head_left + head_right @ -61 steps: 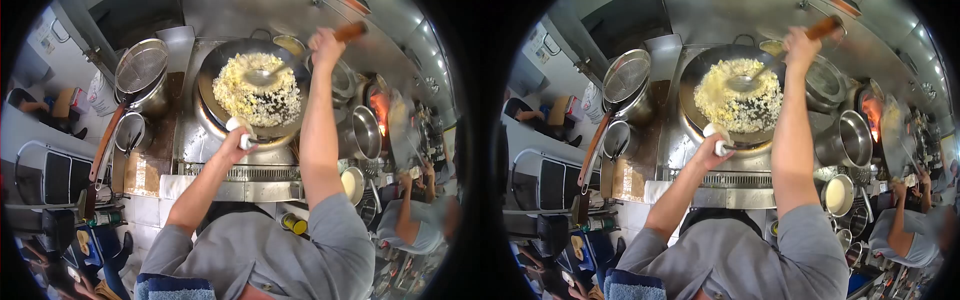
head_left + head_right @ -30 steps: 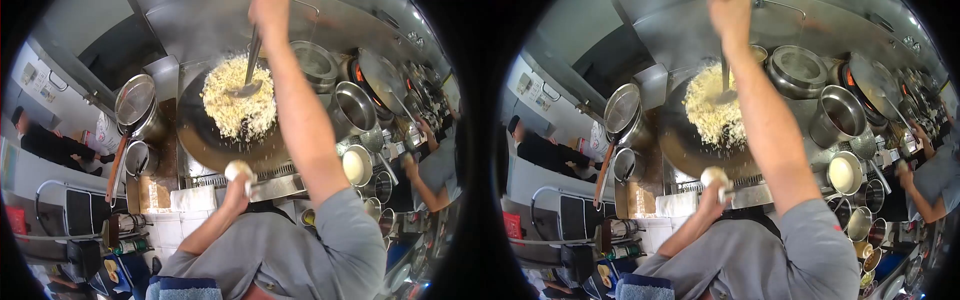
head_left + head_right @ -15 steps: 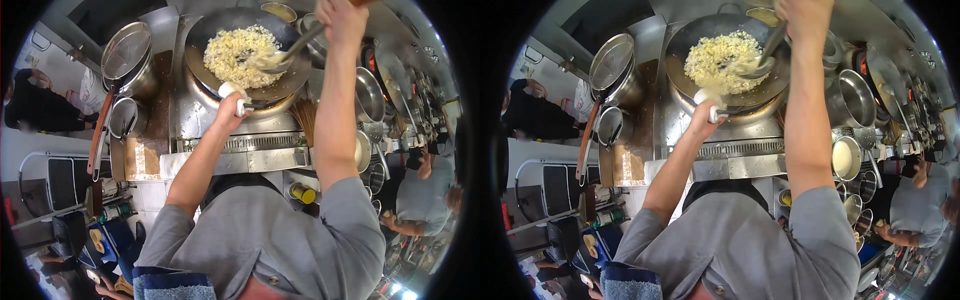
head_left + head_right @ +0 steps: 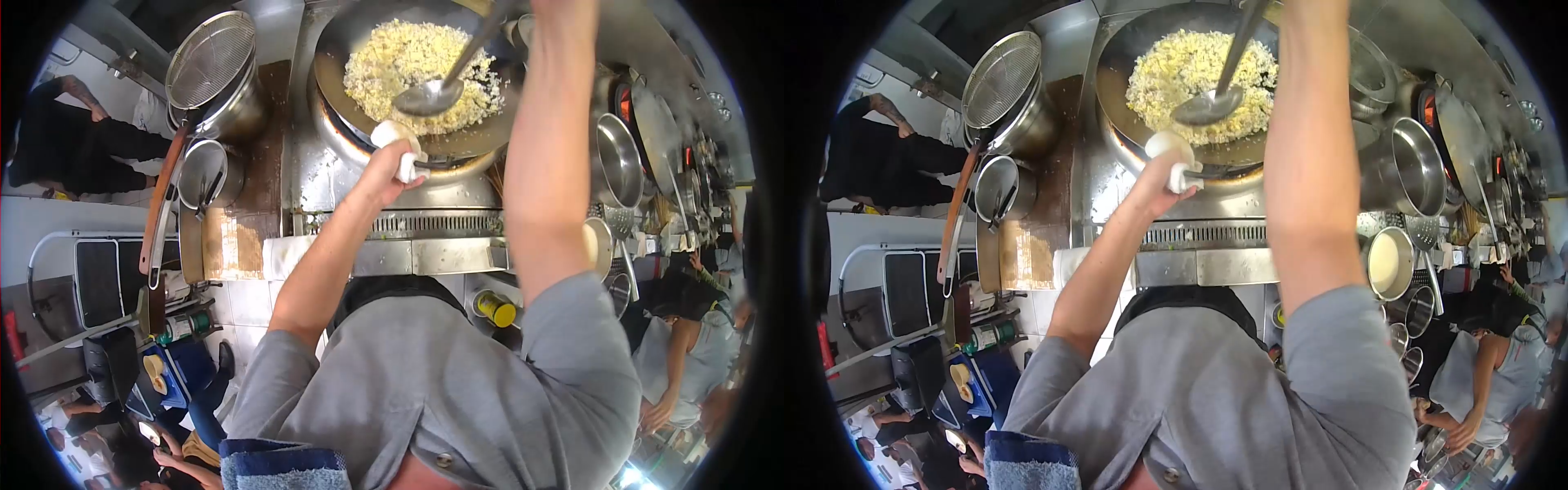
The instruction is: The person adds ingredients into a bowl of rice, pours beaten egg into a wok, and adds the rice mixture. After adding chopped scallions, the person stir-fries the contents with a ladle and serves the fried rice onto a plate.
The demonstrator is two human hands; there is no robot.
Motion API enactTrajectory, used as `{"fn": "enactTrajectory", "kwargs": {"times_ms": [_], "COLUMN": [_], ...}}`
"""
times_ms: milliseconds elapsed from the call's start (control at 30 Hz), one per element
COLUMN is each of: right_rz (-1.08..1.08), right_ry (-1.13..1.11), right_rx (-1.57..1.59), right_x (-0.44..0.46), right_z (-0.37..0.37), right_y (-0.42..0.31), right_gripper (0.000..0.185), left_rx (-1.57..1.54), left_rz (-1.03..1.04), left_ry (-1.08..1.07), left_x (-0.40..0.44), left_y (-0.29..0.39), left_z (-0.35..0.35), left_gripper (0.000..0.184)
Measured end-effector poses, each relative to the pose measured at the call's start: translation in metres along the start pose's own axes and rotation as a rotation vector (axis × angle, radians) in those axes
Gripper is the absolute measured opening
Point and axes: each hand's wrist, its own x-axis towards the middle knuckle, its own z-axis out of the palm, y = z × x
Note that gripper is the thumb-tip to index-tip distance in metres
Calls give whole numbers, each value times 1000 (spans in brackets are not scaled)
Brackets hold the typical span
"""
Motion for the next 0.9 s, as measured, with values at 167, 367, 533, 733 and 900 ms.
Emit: {"fn": "enactTrajectory", "kwargs": {"times_ms": [167, 367, 533, 733, 900], "right_rz": [-5, 1, -180, -370, -87], "right_ry": [154, 278, 91, 107, 331], "right_rx": [237, 245, -93, -136, 82], "right_x": [-34, -55, -60, 9, 30], "right_z": [-17, -35, -47, -50, -53], "right_y": [50, 74, 21, -22, 60], "right_gripper": [15, 13, 30, 19, 23], "left_rx": [20, -12, -5, -54, -111], "left_rz": [51, -13, -33, -33, -52], "left_ry": [-75, -63, -48, -37, -14], "left_x": [10, 18, 3, 3, 4], "left_y": [-6, -5, -1, -1, -3], "left_z": [-9, -12, -5, -4, -5], "left_gripper": [22, 18, 21, 20, 29]}}
